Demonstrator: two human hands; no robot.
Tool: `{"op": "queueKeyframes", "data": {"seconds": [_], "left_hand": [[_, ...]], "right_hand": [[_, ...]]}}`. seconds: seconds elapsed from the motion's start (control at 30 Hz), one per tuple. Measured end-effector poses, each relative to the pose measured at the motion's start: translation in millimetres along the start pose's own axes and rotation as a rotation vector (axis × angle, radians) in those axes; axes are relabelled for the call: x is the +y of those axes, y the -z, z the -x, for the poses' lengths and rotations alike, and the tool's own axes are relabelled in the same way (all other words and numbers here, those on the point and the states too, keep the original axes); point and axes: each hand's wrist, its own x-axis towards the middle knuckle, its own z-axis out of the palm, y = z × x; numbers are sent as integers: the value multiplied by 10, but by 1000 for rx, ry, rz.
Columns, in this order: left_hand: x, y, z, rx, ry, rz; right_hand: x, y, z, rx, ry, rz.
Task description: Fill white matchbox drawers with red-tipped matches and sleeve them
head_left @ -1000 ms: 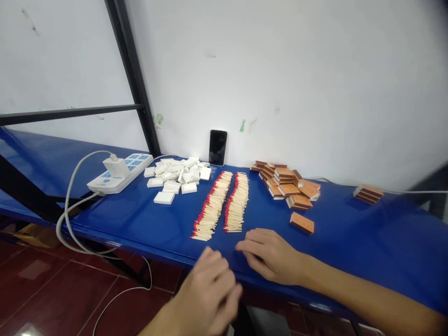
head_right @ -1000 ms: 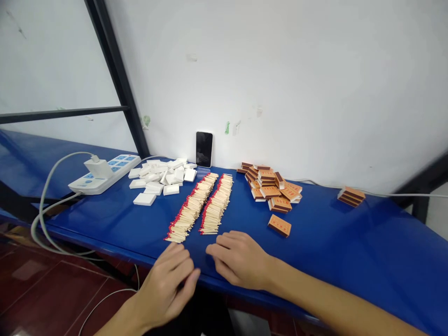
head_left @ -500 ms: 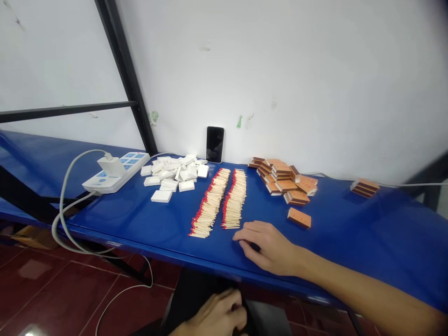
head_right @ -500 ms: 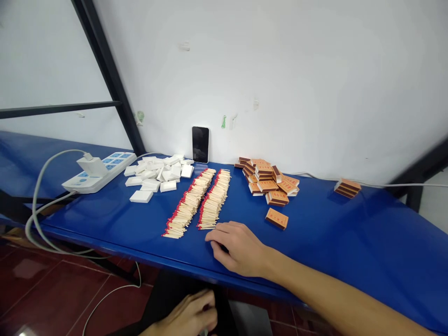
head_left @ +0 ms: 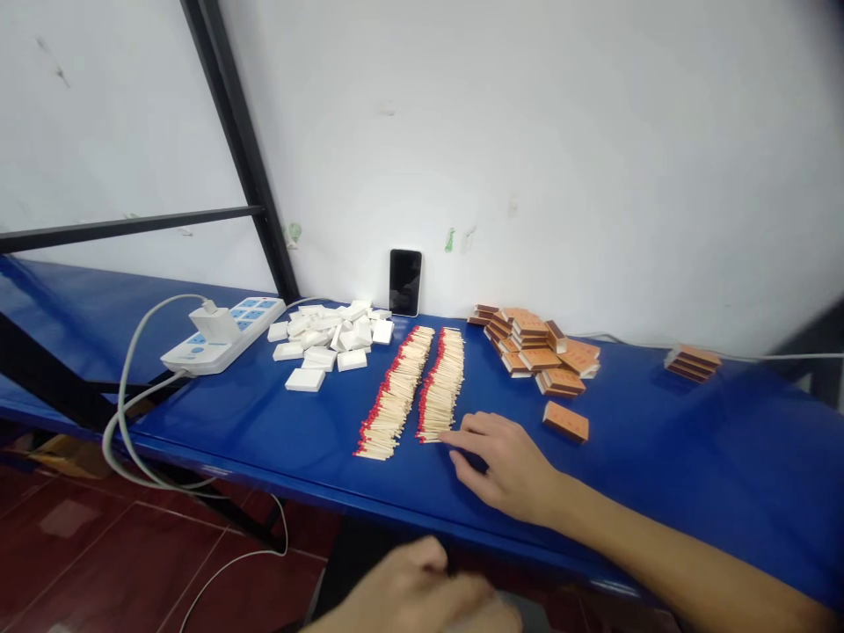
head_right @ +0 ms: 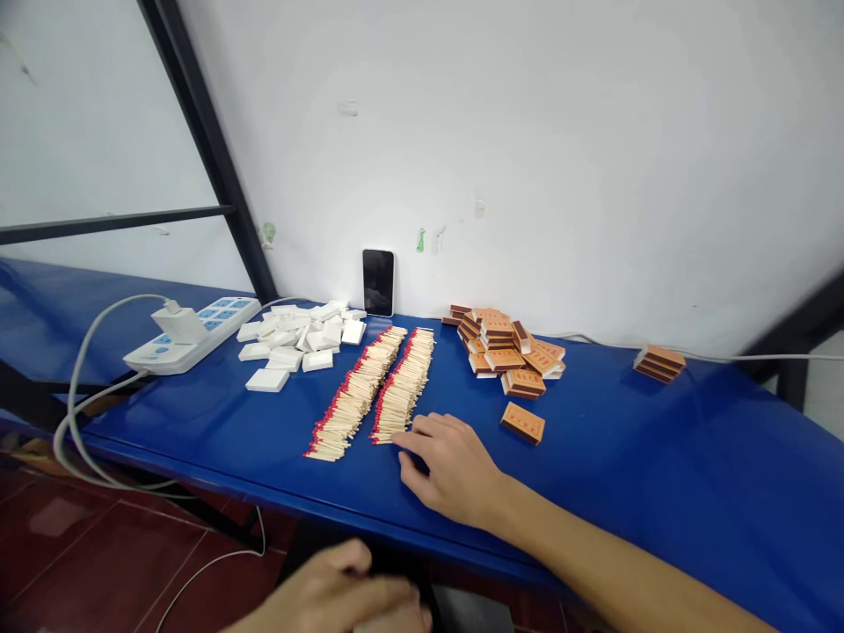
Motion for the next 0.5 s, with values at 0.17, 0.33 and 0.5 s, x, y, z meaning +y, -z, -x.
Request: {"op": "queueKeyframes", "data": {"seconds": [0.17,0.33,0.5], "left_hand": [[-194,651,-363,69,107,-218],[-352,528,-291,46,162,-243],[-372,495,-160,148,260,-244]], "right_hand": [[-20,10,4,-44,-4,-2],[-25,22,2,-76,-46,-56],[-11,22,-7,-86,-66,-82]]}}
